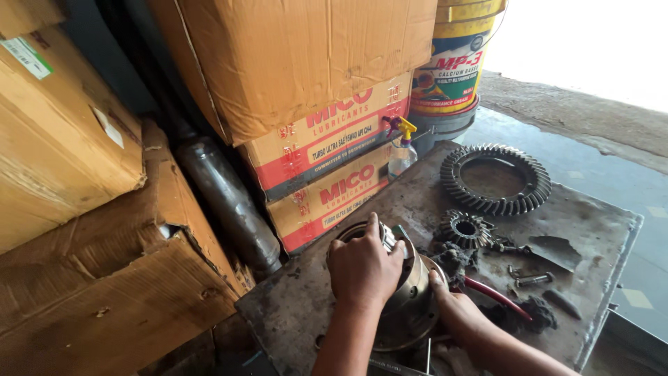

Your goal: The person assembles a differential gear assembly by hand on a workshop table, inserting a shaft and planetary gears into a carrier and tightening components with a wrench.

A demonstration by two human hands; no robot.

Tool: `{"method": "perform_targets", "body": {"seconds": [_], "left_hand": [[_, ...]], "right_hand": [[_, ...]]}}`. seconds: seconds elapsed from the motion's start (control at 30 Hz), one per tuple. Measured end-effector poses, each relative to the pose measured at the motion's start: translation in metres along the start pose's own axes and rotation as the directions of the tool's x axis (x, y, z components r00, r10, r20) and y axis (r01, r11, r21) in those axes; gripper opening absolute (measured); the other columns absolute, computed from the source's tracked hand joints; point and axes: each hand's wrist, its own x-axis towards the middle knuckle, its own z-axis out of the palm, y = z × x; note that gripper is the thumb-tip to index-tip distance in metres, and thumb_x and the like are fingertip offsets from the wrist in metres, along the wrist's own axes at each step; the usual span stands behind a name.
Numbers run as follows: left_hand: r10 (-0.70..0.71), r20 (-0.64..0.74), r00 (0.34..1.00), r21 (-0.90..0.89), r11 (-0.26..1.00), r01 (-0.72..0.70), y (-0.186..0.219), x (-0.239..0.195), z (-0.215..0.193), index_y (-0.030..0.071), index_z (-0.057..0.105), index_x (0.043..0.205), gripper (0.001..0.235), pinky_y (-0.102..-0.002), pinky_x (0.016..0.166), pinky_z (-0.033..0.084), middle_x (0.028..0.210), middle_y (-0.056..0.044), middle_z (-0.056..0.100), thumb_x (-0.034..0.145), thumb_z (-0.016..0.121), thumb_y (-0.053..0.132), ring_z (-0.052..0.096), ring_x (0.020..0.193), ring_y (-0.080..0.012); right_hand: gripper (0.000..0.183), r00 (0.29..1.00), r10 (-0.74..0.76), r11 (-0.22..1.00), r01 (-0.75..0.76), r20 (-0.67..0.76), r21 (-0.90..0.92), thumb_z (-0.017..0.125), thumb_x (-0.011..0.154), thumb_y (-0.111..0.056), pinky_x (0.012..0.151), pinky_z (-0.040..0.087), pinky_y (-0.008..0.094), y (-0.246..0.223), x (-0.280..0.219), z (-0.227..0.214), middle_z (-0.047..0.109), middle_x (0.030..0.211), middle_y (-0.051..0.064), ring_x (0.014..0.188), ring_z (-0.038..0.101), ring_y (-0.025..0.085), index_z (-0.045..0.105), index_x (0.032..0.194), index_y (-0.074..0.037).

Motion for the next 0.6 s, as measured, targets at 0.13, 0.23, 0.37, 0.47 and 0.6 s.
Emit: {"method": "perform_targets", "body": {"seconds": [0.13, 0.23, 0.37, 0.47, 0.6], "left_hand": [[0.010, -0.031, 0.999, -0.066, 0.998, -0.012, -0.007, 0.000, 0.008, 0.009, 0.056, 0.143, 0.072, -0.047, 0.093, 0.049, 0.082, -0.022, 0.075, 0.085, 0.068, 0.050, 0.073, 0.079, -0.0379], [0.022, -0.074, 0.997, -0.093, 0.995, -0.029, -0.020, 0.006, 0.012, 0.010, 0.059, 0.139, 0.072, -0.048, 0.100, 0.049, 0.084, -0.025, 0.075, 0.083, 0.070, 0.052, 0.075, 0.084, -0.0368], [0.041, -0.202, 0.979, -0.149, 0.986, -0.072, -0.031, 0.012, 0.005, 0.012, 0.065, 0.134, 0.069, -0.053, 0.083, 0.054, 0.101, -0.025, 0.073, 0.078, 0.074, 0.052, 0.072, 0.092, -0.0423], [-0.038, -0.019, 0.999, -0.195, 0.980, 0.034, -0.037, 0.015, -0.008, 0.018, 0.062, 0.139, 0.070, -0.053, 0.086, 0.056, 0.098, -0.022, 0.074, 0.079, 0.071, 0.054, 0.071, 0.093, -0.0413], [0.113, -0.033, 0.993, -0.144, 0.983, -0.117, -0.027, 0.014, -0.001, 0.014, 0.063, 0.137, 0.069, -0.049, 0.089, 0.055, 0.094, -0.022, 0.074, 0.080, 0.071, 0.053, 0.074, 0.088, -0.0388]], "right_hand": [[0.090, 0.990, 0.094, 0.985, -0.076, 0.109, -0.154, 0.032, 0.093, -0.075, 0.052, 0.053, 0.038, -0.009, -0.007, -0.013, 0.074, 0.072, 0.015, 0.057, 0.067, 0.025, 0.079, 0.091, 0.002], [0.085, 0.987, 0.040, 0.999, -0.037, 0.153, -0.027, 0.037, 0.094, -0.073, 0.054, 0.056, 0.037, -0.011, -0.016, -0.007, 0.068, 0.069, 0.013, 0.055, 0.064, 0.024, 0.075, 0.089, 0.003], [0.077, 0.994, -0.075, 0.992, 0.067, 0.078, 0.103, 0.045, 0.094, -0.069, 0.053, 0.055, 0.036, -0.010, -0.011, 0.007, 0.066, 0.069, 0.011, 0.055, 0.063, 0.023, 0.073, 0.088, 0.002], [0.074, 0.991, -0.128, 0.972, 0.117, 0.041, 0.201, 0.049, 0.094, -0.067, 0.053, 0.056, 0.038, -0.005, -0.001, 0.022, 0.065, 0.069, 0.011, 0.055, 0.062, 0.023, 0.073, 0.090, 0.003], [0.072, 0.997, -0.077, 0.936, 0.077, -0.013, 0.345, 0.051, 0.092, -0.066, 0.054, 0.054, 0.039, 0.026, 0.009, 0.029, 0.069, 0.074, 0.010, 0.060, 0.064, 0.022, 0.073, 0.099, 0.002]]}}
